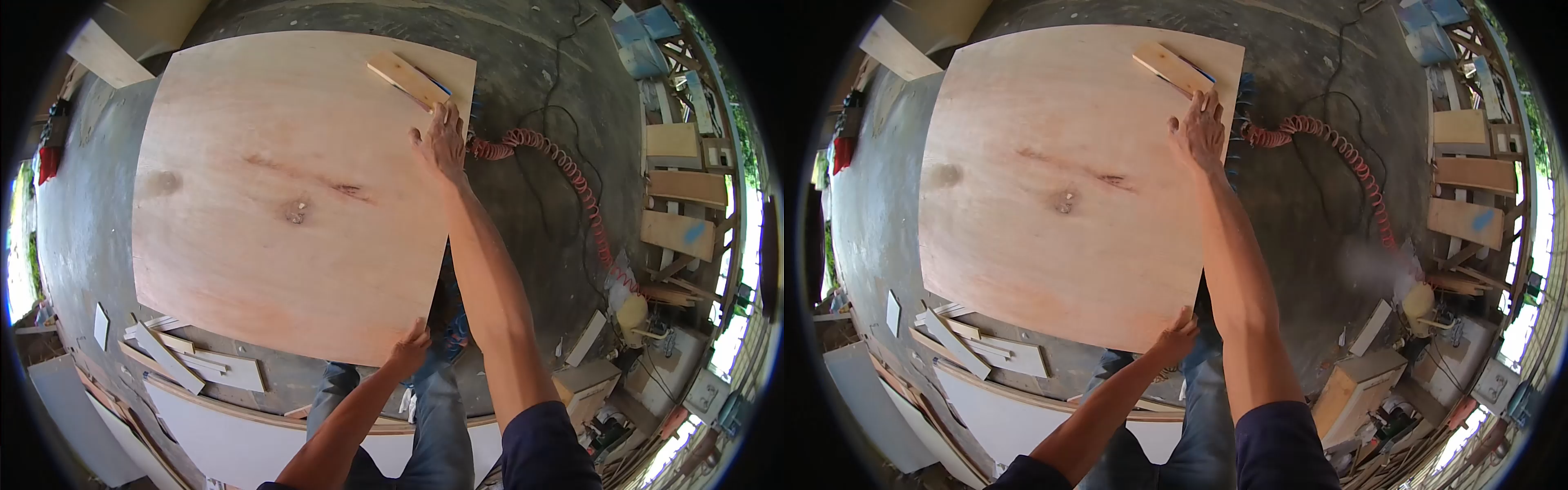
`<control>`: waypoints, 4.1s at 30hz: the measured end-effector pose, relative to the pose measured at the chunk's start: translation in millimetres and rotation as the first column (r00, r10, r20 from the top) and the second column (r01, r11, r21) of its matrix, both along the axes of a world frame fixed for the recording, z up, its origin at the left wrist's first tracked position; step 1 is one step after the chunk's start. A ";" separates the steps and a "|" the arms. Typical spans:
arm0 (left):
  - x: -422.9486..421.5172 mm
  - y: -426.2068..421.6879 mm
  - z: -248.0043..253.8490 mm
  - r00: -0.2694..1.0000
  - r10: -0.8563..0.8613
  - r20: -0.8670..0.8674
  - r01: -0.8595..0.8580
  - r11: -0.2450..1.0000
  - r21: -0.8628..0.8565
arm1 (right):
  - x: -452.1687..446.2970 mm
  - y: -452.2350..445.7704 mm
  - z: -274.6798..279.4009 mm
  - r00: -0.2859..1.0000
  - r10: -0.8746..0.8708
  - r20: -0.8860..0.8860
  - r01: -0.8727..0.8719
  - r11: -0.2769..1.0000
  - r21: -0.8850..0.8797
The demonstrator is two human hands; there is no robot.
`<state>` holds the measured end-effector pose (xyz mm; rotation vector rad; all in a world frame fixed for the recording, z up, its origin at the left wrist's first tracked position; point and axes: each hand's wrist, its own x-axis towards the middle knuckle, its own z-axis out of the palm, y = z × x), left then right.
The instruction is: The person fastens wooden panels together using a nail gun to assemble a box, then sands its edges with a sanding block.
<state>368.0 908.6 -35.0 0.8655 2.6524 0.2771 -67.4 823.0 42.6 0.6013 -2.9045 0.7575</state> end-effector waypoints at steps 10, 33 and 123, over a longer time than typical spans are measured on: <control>-39.3 -10.4 95.9 0.823 0.299 0.483 -0.455 0.856 0.247 | -117.1 -7.2 -38.9 0.973 0.221 0.064 -0.230 0.943 0.242; 13.1 105.4 26.4 -0.366 -0.346 0.864 0.628 -0.777 -0.045 | -265.2 13.8 -3.6 0.816 0.153 0.558 0.183 0.847 -0.500; -115.1 -690.3 523.2 -0.789 0.533 -0.305 -0.610 -0.619 0.495 | 40.4 -593.1 403.9 0.739 0.647 -0.187 -0.673 0.720 -0.169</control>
